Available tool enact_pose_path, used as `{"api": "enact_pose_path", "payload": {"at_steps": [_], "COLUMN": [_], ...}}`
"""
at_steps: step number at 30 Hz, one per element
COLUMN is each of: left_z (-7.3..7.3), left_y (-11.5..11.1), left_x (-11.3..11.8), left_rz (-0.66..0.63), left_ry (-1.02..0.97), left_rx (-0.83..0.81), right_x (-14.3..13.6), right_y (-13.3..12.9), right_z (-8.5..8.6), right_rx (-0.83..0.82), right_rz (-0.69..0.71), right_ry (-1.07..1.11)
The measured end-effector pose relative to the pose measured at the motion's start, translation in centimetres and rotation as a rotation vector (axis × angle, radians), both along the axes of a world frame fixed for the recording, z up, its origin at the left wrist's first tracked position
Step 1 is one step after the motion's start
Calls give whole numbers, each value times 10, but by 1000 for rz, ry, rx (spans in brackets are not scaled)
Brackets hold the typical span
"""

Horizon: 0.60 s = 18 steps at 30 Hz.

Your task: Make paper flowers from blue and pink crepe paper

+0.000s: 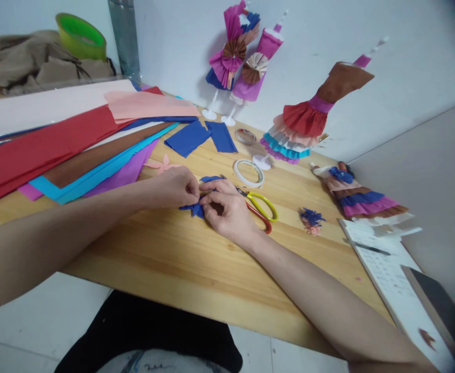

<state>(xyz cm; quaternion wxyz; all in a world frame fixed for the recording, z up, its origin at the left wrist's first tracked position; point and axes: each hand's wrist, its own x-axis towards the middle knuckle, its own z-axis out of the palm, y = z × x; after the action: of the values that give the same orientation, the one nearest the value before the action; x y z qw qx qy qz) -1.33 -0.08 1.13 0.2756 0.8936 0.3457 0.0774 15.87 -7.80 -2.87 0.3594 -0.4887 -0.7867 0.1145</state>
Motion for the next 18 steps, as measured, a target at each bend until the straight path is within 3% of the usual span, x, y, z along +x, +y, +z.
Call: {"api": "enact_pose_path", "payload": {"at_steps": [7, 12, 18], "left_z": [-8, -1, 7], "left_y": [3, -3, -6], "left_x": [3, 6, 7], "left_rz": [-1, 75, 81], "left_ry": [-27, 57, 53], "left_rx": [18, 37, -35], "right_x": [-1, -1, 0], "right_y": [0, 3, 7], "right_z": [4, 5, 4], "right_rx": [56, 87, 86], "right_rz": [-59, 39, 41], "right_ry": [55, 10, -11]}}
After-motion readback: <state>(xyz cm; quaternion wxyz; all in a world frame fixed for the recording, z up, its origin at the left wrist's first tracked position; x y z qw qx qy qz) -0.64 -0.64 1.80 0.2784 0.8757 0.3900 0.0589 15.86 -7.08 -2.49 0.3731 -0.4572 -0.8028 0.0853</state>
